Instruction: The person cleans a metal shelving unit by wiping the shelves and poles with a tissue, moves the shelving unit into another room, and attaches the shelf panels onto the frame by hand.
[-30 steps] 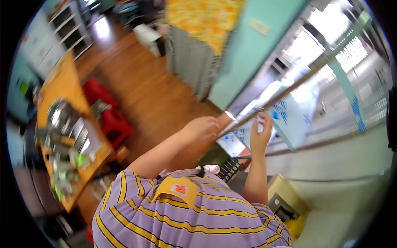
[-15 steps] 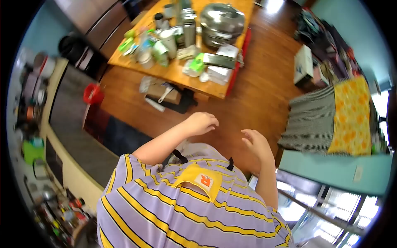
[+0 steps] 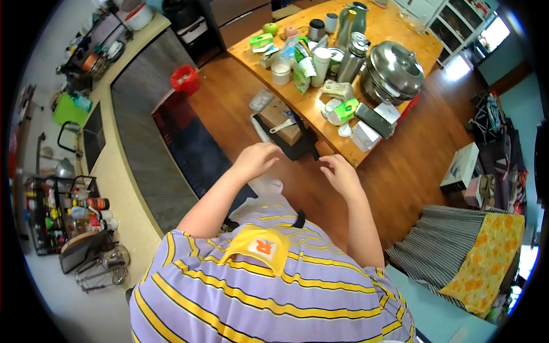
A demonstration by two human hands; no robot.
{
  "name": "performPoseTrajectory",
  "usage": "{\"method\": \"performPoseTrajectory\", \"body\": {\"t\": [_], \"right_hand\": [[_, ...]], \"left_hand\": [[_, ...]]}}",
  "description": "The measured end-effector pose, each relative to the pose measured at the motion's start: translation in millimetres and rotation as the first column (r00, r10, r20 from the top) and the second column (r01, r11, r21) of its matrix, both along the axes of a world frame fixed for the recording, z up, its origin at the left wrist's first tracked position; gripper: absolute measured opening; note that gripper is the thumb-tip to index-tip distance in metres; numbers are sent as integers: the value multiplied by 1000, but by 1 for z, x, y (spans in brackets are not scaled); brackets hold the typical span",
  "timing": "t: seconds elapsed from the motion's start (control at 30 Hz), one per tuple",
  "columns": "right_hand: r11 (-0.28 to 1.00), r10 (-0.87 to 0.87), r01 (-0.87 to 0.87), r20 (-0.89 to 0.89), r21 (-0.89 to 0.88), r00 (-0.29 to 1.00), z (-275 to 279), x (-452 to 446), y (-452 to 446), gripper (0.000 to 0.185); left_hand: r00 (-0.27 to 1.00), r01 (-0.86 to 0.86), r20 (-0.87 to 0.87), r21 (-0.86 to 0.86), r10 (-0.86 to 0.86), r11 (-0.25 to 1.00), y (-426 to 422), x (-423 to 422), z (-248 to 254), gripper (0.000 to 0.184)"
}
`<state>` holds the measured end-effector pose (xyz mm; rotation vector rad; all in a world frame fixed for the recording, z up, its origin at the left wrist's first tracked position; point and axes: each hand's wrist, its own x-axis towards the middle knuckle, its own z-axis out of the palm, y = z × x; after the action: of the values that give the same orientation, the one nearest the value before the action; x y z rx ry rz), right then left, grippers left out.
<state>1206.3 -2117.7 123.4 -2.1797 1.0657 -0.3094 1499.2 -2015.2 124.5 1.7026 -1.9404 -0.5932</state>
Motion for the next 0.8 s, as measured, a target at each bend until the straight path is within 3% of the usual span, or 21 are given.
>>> {"method": "performPoseTrajectory", "body": {"t": [0.07, 0.1, 0.2, 0.3, 0.4, 0.5, 0.53, 0.67, 0.7, 0.8], "right_hand": [[995, -73, 75, -32, 69, 997, -21, 7, -12, 25], [996, -88, 90, -61, 22, 994, -43, 6, -20, 30], [954, -288, 298, -179, 33, 941, -99, 7, -58, 41], [888, -416, 454, -293, 73, 861, -121, 16, -89, 49], [889, -442, 454, -384, -63, 811, -159, 23, -107, 51], [884, -467, 437, -392, -168, 793, -198, 18, -128, 41], [881, -473, 430, -395, -197, 787, -197, 20, -131, 39], [796, -597, 593, -313, -118, 739, -169, 33, -125, 29], [739, -674, 655, -180, -158, 717, -167, 37, -121, 20], [618, -786, 784, -64, -63, 615, -134, 46, -113, 17]], "left_hand": [[997, 12, -79, 64, -7, 998, -9, 2, 5, 19], [996, 28, -92, 65, -22, 997, -17, 5, -1, 20], [986, 69, -161, 107, -51, 992, -51, 16, -24, 24], [960, 131, -270, 217, -70, 967, -96, 19, -51, 32], [920, 239, -372, 270, -128, 933, -147, 5, -60, 50], [941, 292, -181, 9, -285, 956, -198, -21, -68, 58], [936, 327, -110, -83, -335, 941, -217, -32, -71, 60], [944, 276, -166, -72, -284, 959, -267, -85, -111, 63], [951, 275, -134, -55, -280, 960, -275, -93, -124, 63], [941, 253, -255, 104, -221, 962, -285, -102, -141, 59]]}}
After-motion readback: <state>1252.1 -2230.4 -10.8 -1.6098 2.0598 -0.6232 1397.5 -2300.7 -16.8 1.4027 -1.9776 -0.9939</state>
